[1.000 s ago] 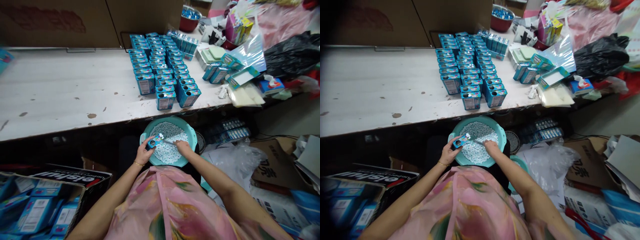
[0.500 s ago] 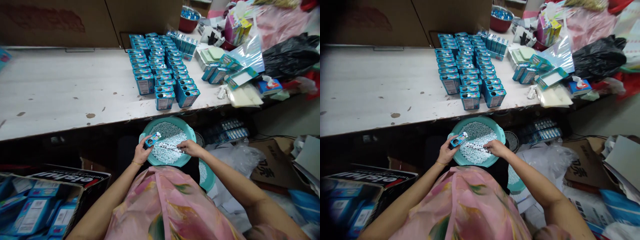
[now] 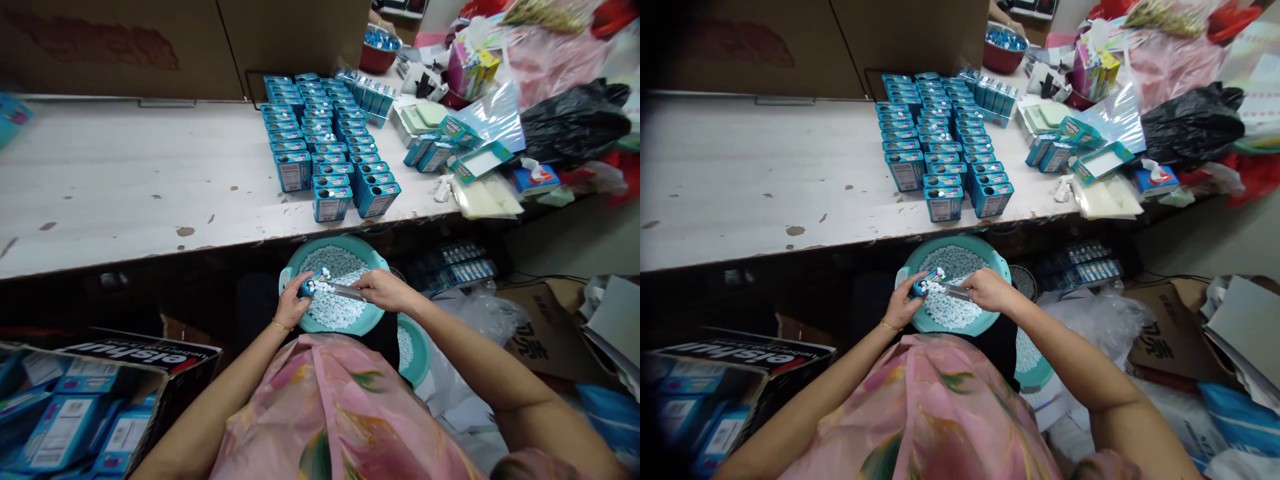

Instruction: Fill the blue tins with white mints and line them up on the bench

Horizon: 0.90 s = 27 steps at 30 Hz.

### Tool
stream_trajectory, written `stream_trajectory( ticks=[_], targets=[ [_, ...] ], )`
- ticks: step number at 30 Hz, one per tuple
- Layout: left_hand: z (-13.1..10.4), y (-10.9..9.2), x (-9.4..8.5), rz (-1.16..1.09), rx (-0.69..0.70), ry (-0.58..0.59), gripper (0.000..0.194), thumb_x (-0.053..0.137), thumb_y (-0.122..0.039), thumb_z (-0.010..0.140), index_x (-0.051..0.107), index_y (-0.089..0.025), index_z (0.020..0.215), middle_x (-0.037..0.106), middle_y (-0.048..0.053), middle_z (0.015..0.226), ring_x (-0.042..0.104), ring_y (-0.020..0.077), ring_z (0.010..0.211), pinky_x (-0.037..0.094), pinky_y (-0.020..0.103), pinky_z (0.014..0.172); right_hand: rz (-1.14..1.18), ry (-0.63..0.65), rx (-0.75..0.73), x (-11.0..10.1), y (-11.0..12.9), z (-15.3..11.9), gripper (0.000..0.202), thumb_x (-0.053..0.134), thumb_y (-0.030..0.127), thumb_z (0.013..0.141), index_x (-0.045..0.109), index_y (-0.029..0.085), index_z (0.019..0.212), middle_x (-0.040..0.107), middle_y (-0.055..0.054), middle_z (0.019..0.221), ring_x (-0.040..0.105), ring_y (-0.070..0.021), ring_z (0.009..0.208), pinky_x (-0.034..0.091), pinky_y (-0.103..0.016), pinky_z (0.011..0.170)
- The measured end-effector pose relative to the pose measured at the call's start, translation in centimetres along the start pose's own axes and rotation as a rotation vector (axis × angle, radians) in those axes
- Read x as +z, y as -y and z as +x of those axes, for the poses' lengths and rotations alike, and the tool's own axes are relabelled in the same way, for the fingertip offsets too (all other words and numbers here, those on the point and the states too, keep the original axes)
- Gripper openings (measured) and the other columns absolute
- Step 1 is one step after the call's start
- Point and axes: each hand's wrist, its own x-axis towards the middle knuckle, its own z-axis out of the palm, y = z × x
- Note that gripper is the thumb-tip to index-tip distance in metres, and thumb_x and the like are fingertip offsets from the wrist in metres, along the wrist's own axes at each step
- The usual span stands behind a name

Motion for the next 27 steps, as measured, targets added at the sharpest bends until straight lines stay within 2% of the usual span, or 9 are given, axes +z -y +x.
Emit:
stream_trajectory(
  ticks=[7,10,12,16,20,22,24,27],
  targets=[
    [0.1,-0.9,0.0,0.060,0.067,0.032,0.053,0.047,-0.010,0.061,0.051,-0.019,0.112,0.055,0.005,0.114,0.049,0.0207,0.107,0.036,0.039,0.095,0.083,-0.053,0.022,1.2,-1.5,-1.2,0.036,0.041,0.011,0.069,0.067,0.020,0.093,0.064,-0.002,0.072,0.053,-0.0114,0.067,0.032,-0.019,0.059],
    [0.1,-1.4,-0.8,0.129,0.149,0.047,0.056,0.046,-0.007,0.058,0.051,-0.020,0.112,0.053,0.005,0.117,0.046,0.0208,0.111,0.032,0.041,0.099,0.153,-0.072,0.061,2.0,-3.1,-1.8,0.037,0.041,0.012,0.070,0.066,0.019,0.096,0.065,-0.001,0.073,0.054,-0.0119,0.068,0.034,-0.020,0.061],
    [0.1,-1.5,-1.3,0.123,0.151,0.052,0.053,0.046,-0.008,0.059,0.052,-0.020,0.111,0.054,0.005,0.117,0.047,0.0206,0.110,0.032,0.040,0.099,0.179,-0.079,0.095,2.8,-4.5,-2.0,0.037,0.041,0.013,0.071,0.065,0.020,0.098,0.065,-0.001,0.076,0.055,-0.0126,0.070,0.036,-0.020,0.062],
    [-0.2,-1.8,-2.1,0.061,0.049,-0.019,0.044,0.049,-0.015,0.066,0.051,-0.019,0.110,0.056,0.006,0.112,0.051,0.0200,0.105,0.037,0.038,0.096,-0.026,-0.114,0.224,4.9,-6.7,-1.4,0.037,0.039,0.014,0.073,0.064,0.024,0.099,0.064,-0.005,0.091,0.055,-0.0179,0.083,0.036,-0.025,0.067],
    [-0.2,-3.9,-3.0,0.078,0.158,-0.014,0.041,0.051,-0.015,0.067,0.052,-0.020,0.107,0.055,0.007,0.111,0.049,0.0206,0.107,0.034,0.040,0.097,-0.203,-0.088,0.330,6.8,-7.6,-0.3,0.038,0.035,0.012,0.075,0.065,0.025,0.095,0.062,-0.008,0.091,0.056,-0.0203,0.084,0.036,-0.027,0.065],
    [0.5,-5.3,-4.0,0.067,0.165,-0.090,0.038,0.054,-0.018,0.068,0.052,-0.020,0.106,0.055,0.007,0.108,0.050,0.0199,0.103,0.038,0.038,0.094,-0.205,-0.071,0.335,7.6,-7.9,0.1,0.039,0.034,0.011,0.075,0.065,0.025,0.094,0.062,-0.008,0.091,0.056,-0.0202,0.085,0.036,-0.026,0.064],
    [2.0,-6.4,-5.2,0.044,0.116,-0.191,0.039,0.058,-0.023,0.068,0.051,-0.020,0.107,0.054,0.007,0.106,0.052,0.0192,0.100,0.040,0.036,0.091,-0.171,-0.070,0.329,8.3,-8.1,0.2,0.040,0.034,0.011,0.075,0.064,0.026,0.097,0.062,-0.007,0.091,0.056,-0.0199,0.086,0.036,-0.026,0.065],
    [6.3,-6.6,-6.8,-0.030,0.065,-0.266,0.047,0.060,-0.029,0.068,0.047,-0.017,0.111,0.056,0.006,0.105,0.054,0.0184,0.097,0.041,0.034,0.090,-0.090,-0.083,0.294,9.2,-8.2,0.3,0.039,0.035,0.013,0.076,0.063,0.026,0.099,0.062,-0.006,0.092,0.056,-0.0190,0.088,0.037,-0.026,0.068]
  ],
)
